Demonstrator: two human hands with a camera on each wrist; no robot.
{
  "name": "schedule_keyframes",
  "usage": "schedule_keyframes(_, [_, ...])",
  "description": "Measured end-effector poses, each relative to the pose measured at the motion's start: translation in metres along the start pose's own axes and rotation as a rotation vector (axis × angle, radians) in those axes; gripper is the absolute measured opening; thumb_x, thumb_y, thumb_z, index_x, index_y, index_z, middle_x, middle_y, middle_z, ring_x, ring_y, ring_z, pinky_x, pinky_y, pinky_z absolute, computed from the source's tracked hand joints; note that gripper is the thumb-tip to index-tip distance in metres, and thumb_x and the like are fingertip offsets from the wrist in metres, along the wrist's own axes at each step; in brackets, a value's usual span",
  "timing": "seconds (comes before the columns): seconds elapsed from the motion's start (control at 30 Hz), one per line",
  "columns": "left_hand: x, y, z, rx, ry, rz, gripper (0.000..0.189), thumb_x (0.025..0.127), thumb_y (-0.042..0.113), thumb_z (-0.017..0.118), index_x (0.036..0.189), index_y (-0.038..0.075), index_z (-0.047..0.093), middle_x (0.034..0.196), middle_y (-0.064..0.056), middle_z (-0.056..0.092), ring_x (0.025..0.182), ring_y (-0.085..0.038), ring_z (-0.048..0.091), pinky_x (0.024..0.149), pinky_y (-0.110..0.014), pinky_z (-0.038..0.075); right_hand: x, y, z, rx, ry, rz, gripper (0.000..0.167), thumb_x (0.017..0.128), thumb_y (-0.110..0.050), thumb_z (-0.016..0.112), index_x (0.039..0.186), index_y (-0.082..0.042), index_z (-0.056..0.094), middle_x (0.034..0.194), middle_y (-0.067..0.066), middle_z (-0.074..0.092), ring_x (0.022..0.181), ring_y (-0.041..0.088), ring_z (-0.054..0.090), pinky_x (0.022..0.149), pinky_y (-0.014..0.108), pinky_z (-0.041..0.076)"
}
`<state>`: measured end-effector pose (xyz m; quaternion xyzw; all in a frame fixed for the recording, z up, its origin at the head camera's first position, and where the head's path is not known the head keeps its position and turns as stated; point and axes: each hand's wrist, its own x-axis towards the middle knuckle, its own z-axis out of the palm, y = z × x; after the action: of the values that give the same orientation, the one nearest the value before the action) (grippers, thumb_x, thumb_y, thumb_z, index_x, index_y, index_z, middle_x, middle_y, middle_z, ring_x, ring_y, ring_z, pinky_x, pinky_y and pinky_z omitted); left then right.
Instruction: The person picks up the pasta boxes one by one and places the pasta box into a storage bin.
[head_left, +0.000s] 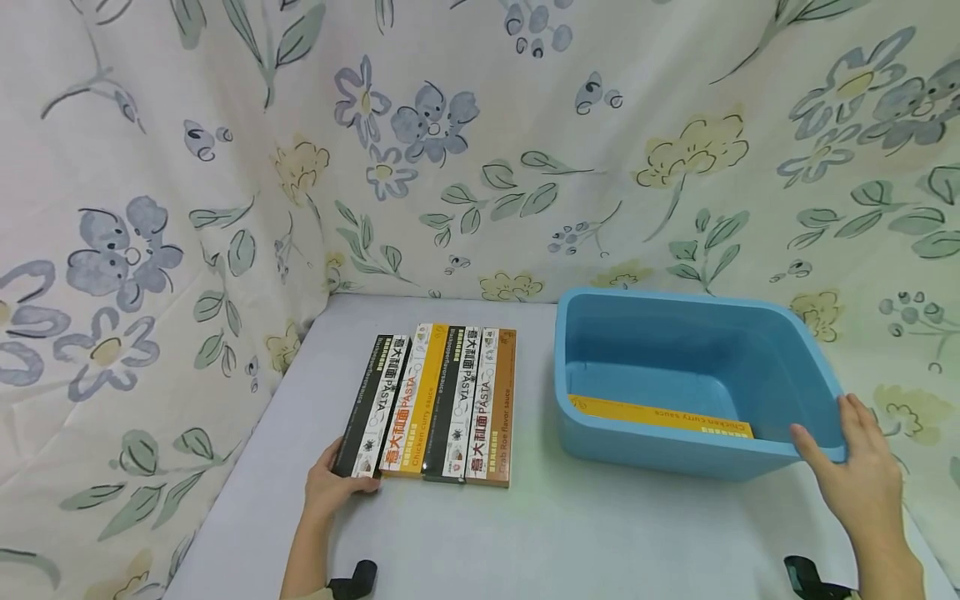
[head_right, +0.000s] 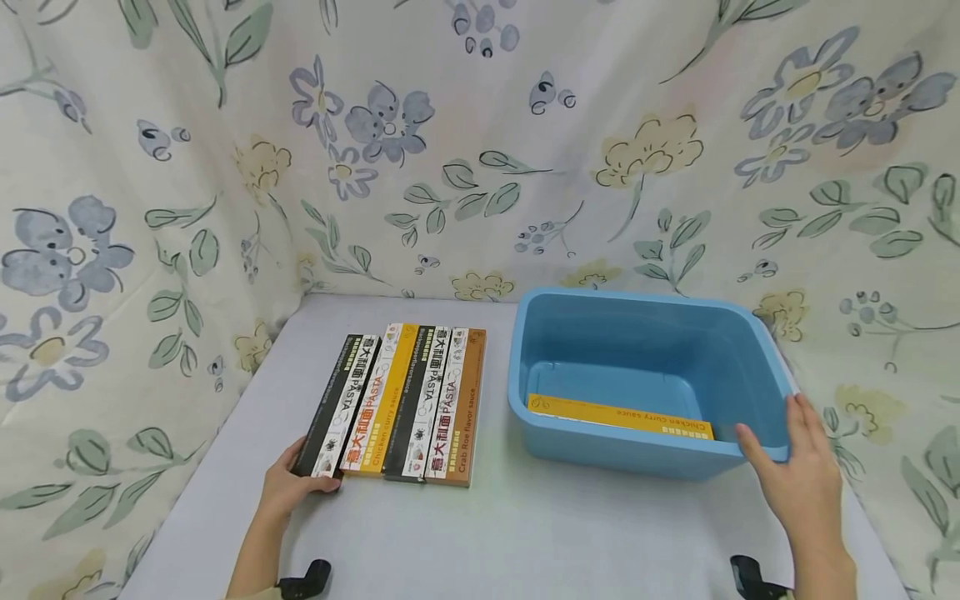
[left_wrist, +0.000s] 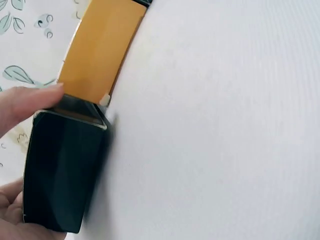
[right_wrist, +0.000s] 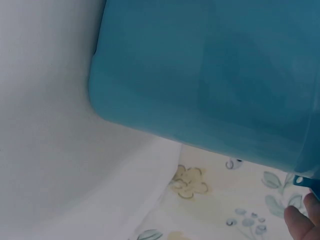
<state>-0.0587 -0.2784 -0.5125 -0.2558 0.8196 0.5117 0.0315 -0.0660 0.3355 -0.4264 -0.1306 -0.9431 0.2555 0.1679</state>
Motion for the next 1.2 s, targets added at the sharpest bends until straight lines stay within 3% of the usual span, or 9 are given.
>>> schedule_keyframes(0.2, [-0.003,0.005,0.002,-0.161,0.037,-0.053,0.108,0.055,-0.007,0.08,0.15,-0.003,0.028,0.15,-0.029,0.031,0.128,-0.043,0.033,0.105,-0.054,0.028,0.001,0.0,0.0,0.009,0.005,-0.007,0.078,0.099,-0.043,0.048,0.151,0.007,0.018,0.155,0.029,0.016,0.141,0.05,0.015,0.105,0.069,0.016])
schedule_keyframes(0.37, [-0.006,0.009,0.001,-0.281,0.049,-0.058,0.111,0.054,-0.016,0.077,0.152,-0.002,0.025,0.151,-0.028,0.031,0.13,-0.041,0.033,0.108,-0.049,0.027,-0.001,0.001,0.0,0.021,0.012,-0.015,0.077,0.099,-0.043,0.048,0.151,0.006,0.019,0.156,0.028,0.016,0.141,0.049,0.014,0.106,0.068,0.015])
schedule_keyframes(0.5, [-0.007,0.017,-0.004,-0.299,0.049,-0.043,0.112,0.056,-0.017,0.076,0.153,0.002,0.024,0.151,-0.024,0.033,0.128,-0.036,0.036,0.103,-0.039,0.032,-0.002,0.0,0.0,0.015,0.011,-0.008,0.078,0.099,-0.044,0.047,0.151,0.006,0.019,0.156,0.028,0.016,0.142,0.048,0.013,0.106,0.068,0.015])
schedule_keyframes(0.73, [-0.014,0.037,-0.009,-0.314,0.024,-0.001,0.113,0.057,-0.018,0.077,0.154,0.005,0.023,0.152,-0.02,0.034,0.127,-0.032,0.038,0.079,-0.011,0.037,-0.002,0.001,0.0,0.021,0.014,-0.014,0.078,0.099,-0.044,0.048,0.151,0.006,0.019,0.156,0.028,0.016,0.142,0.048,0.014,0.107,0.067,0.015])
schedule_keyframes(1.0, [-0.026,0.061,-0.008,-0.32,0.013,0.046,0.115,0.055,-0.019,0.078,0.154,0.009,0.027,0.148,-0.018,0.04,0.118,-0.028,0.042,0.078,-0.014,0.039,-0.002,0.002,0.0,0.033,0.016,-0.015,0.078,0.098,-0.043,0.049,0.151,0.005,0.019,0.157,0.027,0.016,0.141,0.049,0.013,0.106,0.069,0.014])
schedule_keyframes(1.2, [-0.035,0.078,-0.006,-0.356,-0.003,0.086,0.109,0.054,-0.022,0.076,0.151,0.007,0.034,0.143,-0.018,0.046,0.101,-0.014,0.052,0.077,-0.015,0.046,-0.002,0.002,0.0,0.034,0.019,-0.023,0.078,0.098,-0.044,0.049,0.151,0.006,0.019,0.156,0.027,0.016,0.141,0.049,0.014,0.106,0.069,0.015])
